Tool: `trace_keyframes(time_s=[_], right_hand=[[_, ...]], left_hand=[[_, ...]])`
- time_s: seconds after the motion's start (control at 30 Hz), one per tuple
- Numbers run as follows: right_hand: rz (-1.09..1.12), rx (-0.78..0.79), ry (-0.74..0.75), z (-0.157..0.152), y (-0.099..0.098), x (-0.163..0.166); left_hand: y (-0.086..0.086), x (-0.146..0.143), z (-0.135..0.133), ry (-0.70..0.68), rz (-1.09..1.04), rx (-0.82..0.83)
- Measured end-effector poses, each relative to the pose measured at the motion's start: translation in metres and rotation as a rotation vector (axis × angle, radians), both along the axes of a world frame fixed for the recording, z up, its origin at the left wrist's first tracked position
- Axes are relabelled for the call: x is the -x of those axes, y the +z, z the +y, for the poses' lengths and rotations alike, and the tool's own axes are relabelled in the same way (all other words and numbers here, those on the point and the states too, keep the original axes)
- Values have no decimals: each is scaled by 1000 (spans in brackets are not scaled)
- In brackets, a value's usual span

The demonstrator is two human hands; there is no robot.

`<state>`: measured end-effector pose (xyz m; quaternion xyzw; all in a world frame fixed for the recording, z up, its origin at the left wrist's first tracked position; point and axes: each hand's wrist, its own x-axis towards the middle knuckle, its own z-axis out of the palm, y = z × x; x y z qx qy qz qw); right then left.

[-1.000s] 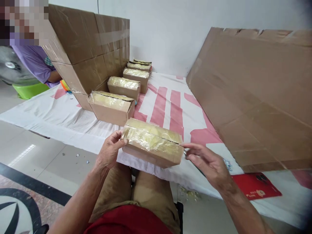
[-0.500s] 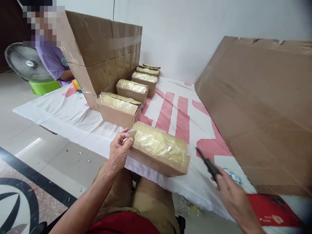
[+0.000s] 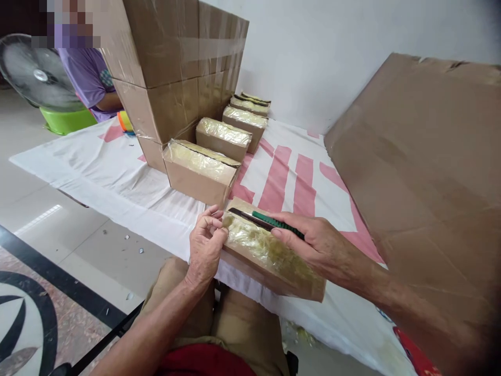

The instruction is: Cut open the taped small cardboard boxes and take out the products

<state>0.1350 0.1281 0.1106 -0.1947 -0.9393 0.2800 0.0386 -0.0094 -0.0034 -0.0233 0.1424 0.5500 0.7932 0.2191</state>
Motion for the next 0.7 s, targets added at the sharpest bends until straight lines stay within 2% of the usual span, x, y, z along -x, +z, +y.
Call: trace_keyframes(time_s=[0.17, 0.37, 0.53, 0.7], right_hand=[[-87, -54, 80, 14, -4, 14], [-238, 28, 165, 30, 9, 25], [-288, -88, 181, 32, 12, 14], [-244, -183, 144, 43, 11, -10]], left_hand=[[1, -3, 0, 13, 1, -10], [-5, -7, -1, 50, 10, -28], [-9, -10, 2, 67, 60, -44], [-9, -13, 5, 70, 68, -36]])
